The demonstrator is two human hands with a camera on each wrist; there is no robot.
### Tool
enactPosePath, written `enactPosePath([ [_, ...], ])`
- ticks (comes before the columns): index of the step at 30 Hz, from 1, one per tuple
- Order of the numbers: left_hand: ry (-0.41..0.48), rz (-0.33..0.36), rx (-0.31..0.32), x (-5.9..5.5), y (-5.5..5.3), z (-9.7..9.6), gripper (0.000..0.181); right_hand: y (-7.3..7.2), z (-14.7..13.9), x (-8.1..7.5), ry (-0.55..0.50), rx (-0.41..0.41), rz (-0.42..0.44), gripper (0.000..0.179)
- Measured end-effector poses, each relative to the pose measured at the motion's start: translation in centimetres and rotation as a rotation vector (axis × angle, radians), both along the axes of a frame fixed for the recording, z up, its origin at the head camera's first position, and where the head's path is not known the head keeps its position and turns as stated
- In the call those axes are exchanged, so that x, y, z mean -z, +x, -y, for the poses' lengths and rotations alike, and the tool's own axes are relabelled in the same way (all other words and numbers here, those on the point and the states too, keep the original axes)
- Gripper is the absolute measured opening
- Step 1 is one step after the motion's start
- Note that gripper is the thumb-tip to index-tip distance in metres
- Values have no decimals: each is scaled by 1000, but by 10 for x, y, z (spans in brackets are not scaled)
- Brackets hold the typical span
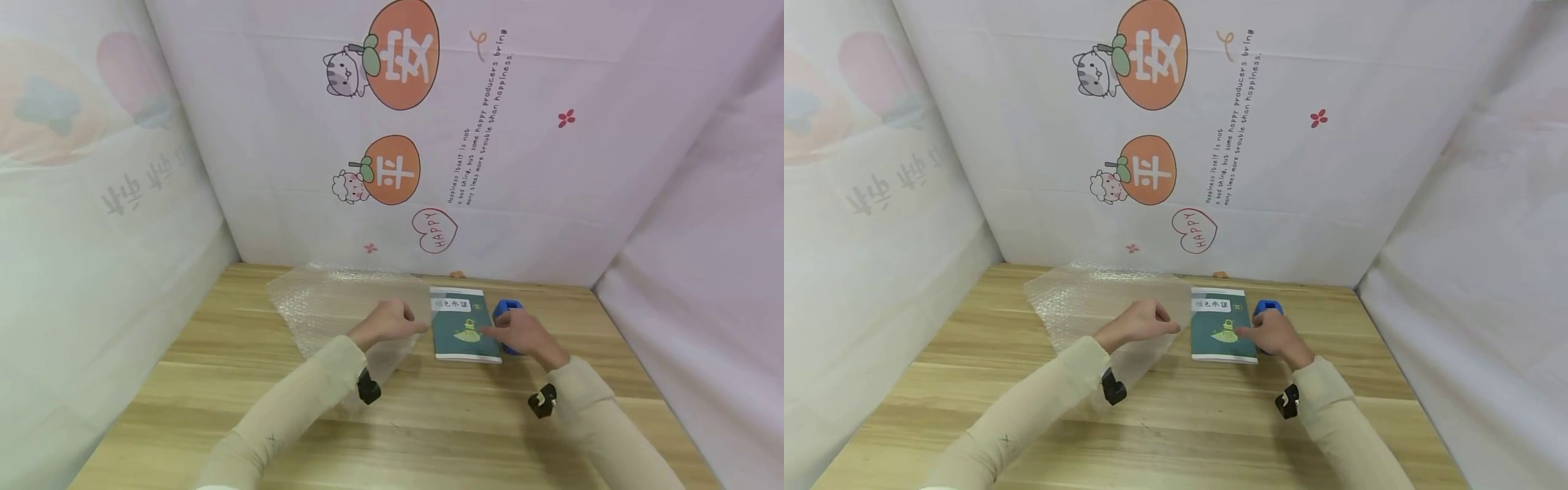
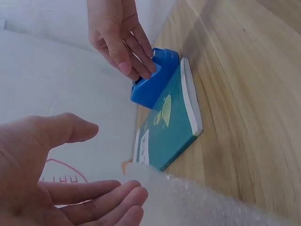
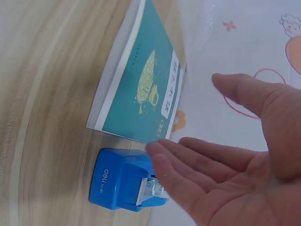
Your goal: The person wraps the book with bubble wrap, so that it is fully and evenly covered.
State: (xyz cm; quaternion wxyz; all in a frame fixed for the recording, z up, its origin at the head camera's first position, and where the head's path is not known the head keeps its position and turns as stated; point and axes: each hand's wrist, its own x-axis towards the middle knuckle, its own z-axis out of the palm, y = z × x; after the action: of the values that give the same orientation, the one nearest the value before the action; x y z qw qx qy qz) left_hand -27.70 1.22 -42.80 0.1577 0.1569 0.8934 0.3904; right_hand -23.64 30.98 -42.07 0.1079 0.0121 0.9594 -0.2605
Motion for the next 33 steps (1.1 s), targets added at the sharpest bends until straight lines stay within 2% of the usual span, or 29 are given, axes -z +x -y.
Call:
enactPosePath([
  [5, 16, 71, 0, 2, 2, -12, 39, -3, -6, 0, -29, 52, 118, 57],
  [8, 12, 103, -5, 5, 1, -18, 42, -5, -7, 1, -68, 70, 158, 48],
  [10, 15, 121, -17, 8, 0, -22, 41, -6, -7, 2, -104, 80, 175, 48],
  [16, 98, 188, -37, 13, -4, -31, 37, -9, -6, 6, -164, 114, 184, 54],
  [21, 151, 242, -45, 19, -5, -35, 52, -11, -4, 11, -149, 132, 195, 52],
  [27, 199, 307, -49, 28, -6, -39, 47, -10, -1, 13, -134, 155, 199, 51],
  [33, 208, 312, -79, 33, -8, -42, 35, -10, 2, 16, -94, 150, 194, 47],
])
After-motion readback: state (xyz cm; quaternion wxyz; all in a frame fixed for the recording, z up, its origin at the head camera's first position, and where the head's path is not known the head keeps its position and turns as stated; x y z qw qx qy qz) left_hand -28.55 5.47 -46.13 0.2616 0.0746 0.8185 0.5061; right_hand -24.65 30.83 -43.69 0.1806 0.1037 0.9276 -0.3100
